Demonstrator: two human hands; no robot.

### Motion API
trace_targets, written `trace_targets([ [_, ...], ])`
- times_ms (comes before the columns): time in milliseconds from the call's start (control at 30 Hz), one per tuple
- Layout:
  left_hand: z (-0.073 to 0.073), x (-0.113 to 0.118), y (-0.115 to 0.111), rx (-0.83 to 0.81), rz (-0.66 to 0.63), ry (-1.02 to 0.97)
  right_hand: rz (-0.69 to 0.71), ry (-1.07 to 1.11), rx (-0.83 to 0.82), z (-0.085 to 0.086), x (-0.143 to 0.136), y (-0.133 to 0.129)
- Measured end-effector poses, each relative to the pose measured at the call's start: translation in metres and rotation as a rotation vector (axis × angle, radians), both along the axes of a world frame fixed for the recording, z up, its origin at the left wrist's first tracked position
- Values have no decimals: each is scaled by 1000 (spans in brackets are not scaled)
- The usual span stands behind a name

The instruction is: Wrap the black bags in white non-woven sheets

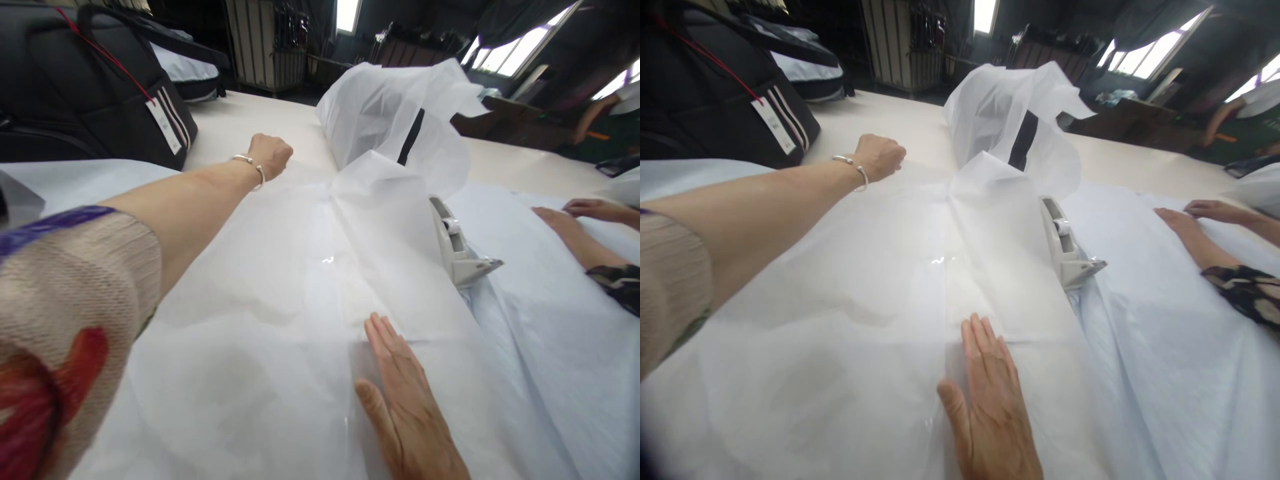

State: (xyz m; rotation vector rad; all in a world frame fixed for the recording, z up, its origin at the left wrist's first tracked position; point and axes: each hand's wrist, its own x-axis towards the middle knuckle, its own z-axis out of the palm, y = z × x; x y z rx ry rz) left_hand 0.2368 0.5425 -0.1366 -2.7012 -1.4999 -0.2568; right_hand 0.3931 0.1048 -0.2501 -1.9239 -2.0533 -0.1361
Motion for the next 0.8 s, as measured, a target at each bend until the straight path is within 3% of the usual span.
trace_targets([
  [167, -14, 12, -37, 224, -110, -105, 12, -68, -37, -13, -2, 6],
  [233, -26, 14, -60, 109, -188, -78, -4, -57, -55, -17, -3, 6],
  [333, -54, 11, -94, -157, -333, 96, -21, -23, -84, -16, -5, 5],
  [467, -85, 5, -111, -257, -443, 173, -59, 45, -142, -11, -9, 14],
  [533, -83, 6, -110, -270, -444, 173, -65, 116, -191, -4, -7, 23],
  [633, -59, 7, -126, -243, -403, 157, -81, 346, -265, 23, 11, 25],
  [700, -40, -2, -158, -202, -453, 132, -142, 498, -226, 54, 28, 6],
  [800, -24, -35, -235, -188, -643, 93, -203, 499, -132, 104, 42, -61],
])
